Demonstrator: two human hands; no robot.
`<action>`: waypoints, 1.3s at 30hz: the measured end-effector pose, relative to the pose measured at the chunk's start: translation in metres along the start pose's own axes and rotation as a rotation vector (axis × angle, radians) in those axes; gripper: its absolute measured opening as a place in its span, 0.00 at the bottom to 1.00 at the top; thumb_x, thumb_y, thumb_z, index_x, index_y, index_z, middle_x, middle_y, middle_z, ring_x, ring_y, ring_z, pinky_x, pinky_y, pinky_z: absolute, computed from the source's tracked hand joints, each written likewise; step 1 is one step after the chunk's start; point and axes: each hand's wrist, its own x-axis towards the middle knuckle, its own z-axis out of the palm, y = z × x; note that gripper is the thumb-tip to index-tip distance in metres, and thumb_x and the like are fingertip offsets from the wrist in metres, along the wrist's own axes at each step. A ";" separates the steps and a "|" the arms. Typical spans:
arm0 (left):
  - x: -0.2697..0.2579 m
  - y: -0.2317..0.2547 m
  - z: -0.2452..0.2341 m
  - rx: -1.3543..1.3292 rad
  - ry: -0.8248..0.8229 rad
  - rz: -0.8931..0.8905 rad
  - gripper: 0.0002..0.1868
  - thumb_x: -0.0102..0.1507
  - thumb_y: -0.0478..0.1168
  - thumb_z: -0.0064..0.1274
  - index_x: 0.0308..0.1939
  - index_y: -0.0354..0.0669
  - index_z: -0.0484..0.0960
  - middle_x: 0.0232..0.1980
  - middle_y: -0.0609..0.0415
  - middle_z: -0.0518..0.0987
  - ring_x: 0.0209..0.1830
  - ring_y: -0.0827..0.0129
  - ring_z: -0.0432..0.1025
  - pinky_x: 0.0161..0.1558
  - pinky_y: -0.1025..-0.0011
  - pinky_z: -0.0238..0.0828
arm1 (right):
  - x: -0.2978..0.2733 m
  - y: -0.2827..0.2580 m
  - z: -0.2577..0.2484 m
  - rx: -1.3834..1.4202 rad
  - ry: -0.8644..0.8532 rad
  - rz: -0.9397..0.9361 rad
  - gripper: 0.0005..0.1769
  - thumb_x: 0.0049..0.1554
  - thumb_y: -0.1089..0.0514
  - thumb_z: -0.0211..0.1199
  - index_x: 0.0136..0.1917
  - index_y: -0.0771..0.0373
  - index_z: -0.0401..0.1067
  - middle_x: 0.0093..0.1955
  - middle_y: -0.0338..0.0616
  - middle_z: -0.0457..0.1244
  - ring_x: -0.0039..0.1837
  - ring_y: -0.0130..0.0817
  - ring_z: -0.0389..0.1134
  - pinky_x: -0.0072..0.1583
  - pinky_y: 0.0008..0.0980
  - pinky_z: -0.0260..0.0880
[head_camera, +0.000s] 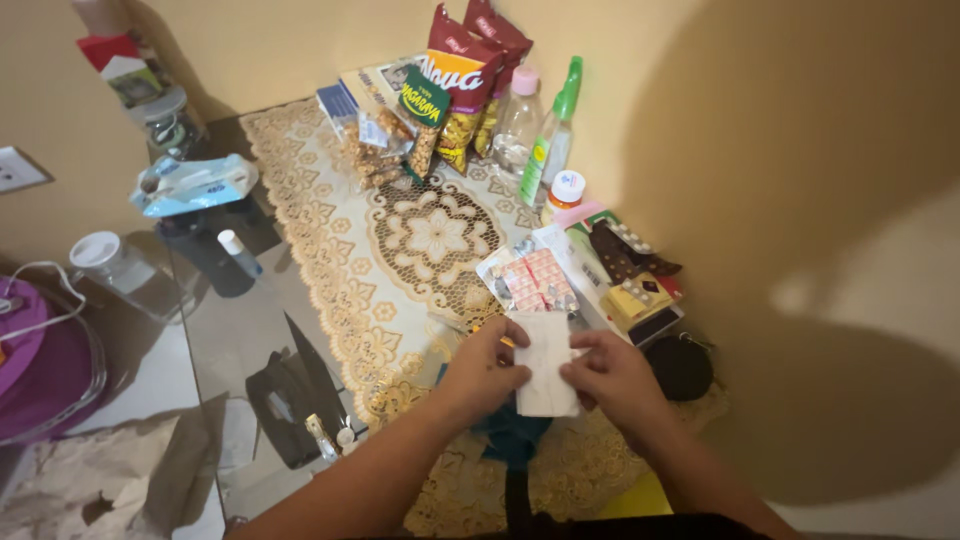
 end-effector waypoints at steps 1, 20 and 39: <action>0.000 0.001 0.003 0.005 0.000 0.025 0.19 0.54 0.32 0.60 0.48 0.42 0.74 0.38 0.51 0.79 0.37 0.68 0.75 0.37 0.71 0.74 | -0.004 0.004 -0.003 0.022 0.084 0.005 0.23 0.51 0.65 0.68 0.60 0.69 0.69 0.36 0.50 0.67 0.34 0.33 0.65 0.36 0.30 0.64; 0.031 -0.021 0.081 0.211 -0.162 0.068 0.11 0.55 0.31 0.57 0.41 0.40 0.87 0.35 0.48 0.84 0.32 0.67 0.79 0.36 0.68 0.76 | -0.011 0.072 -0.125 -0.938 0.666 -0.141 0.36 0.42 0.50 0.78 0.61 0.61 0.69 0.55 0.60 0.66 0.58 0.53 0.68 0.60 0.47 0.68; 0.043 -0.031 0.094 0.542 -0.224 0.221 0.13 0.54 0.28 0.51 0.38 0.43 0.87 0.37 0.43 0.84 0.41 0.52 0.79 0.45 0.61 0.75 | -0.012 0.063 -0.091 -0.952 0.845 -0.303 0.29 0.39 0.45 0.79 0.45 0.61 0.68 0.53 0.52 0.63 0.61 0.55 0.61 0.61 0.53 0.63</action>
